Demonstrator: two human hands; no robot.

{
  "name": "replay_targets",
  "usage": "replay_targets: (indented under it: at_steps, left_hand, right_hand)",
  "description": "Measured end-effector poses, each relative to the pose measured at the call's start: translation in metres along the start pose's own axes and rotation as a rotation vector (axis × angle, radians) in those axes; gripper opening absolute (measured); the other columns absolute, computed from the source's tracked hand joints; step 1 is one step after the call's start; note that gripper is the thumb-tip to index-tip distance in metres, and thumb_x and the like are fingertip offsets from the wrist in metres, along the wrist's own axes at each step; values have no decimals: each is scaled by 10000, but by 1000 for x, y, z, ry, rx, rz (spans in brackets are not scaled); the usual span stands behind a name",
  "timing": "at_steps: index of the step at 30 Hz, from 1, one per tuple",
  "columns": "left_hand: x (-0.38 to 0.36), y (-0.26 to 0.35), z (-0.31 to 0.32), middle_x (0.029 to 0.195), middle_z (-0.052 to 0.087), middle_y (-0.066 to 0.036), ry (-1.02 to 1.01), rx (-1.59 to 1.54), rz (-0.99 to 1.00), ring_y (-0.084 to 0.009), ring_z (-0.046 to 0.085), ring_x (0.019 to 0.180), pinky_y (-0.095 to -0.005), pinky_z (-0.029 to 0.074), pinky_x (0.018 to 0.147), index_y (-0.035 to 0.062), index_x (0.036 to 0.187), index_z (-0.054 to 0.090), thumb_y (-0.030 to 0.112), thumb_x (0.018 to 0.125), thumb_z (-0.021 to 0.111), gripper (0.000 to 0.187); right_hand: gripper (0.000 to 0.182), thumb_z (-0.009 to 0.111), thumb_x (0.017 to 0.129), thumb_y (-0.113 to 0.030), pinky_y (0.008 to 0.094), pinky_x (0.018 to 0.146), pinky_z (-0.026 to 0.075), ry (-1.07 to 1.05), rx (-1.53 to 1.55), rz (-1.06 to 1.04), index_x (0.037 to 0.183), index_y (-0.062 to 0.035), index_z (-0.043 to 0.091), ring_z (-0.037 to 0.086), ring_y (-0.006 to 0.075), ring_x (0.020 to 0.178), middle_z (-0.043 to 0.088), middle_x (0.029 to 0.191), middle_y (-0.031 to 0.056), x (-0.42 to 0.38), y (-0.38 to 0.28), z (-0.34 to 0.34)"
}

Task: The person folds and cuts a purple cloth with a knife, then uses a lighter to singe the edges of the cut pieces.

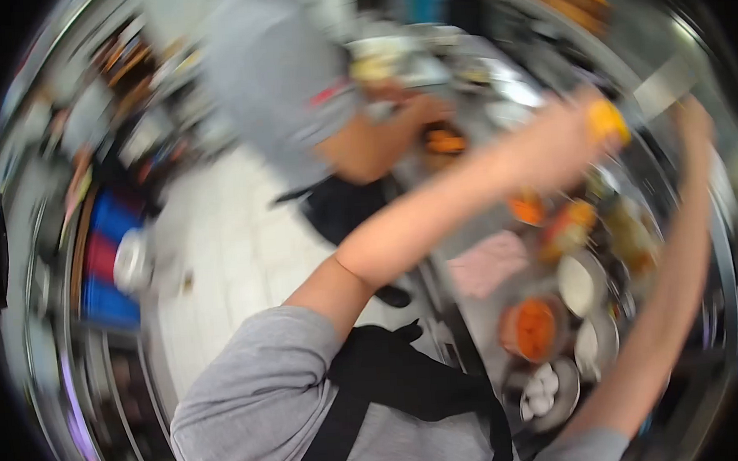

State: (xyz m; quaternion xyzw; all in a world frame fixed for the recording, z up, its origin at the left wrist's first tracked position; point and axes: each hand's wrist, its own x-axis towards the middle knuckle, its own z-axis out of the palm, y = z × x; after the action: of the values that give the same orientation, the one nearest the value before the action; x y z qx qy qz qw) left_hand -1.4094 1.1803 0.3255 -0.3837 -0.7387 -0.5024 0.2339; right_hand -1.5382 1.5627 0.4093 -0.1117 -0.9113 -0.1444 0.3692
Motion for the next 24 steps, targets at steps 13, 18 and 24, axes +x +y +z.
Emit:
replay_targets:
  at_steps: [13, 18, 24]
  left_hand:
    - [-412, 67, -218, 778, 539, -43, 1106, -575, -688, -119, 566, 629, -252, 464, 562, 49, 929, 510, 131, 870, 437, 125]
    - [-548, 105, -301, 799, 549, -39, 1260, -15, -679, -111, 557, 742, -241, 459, 627, 41, 957, 517, 107, 882, 447, 122]
    - [-736, 243, -414, 889, 587, -62, 1182, 421, -903, -127, 552, 851, -273, 469, 725, 45, 1138, 523, 132, 874, 520, 278]
  right_hand:
    - [603, 553, 834, -203, 372, 917, 416, -1271, 2099, -742, 1344, -39, 277, 434, 279, 1184, 366, 1334, 157, -465, -468, -248]
    - [688, 505, 794, -5, 346, 810, 478, -2021, 2150, -825, 1377, -64, 145, 462, 252, 1124, 354, 1294, 143, -600, -602, -324]
    - [617, 515, 781, -20, 242, 441, 441, -2470, 1685, -1213, 1314, -117, 218, 514, 132, 522, 504, 950, 133, -712, -737, -456]
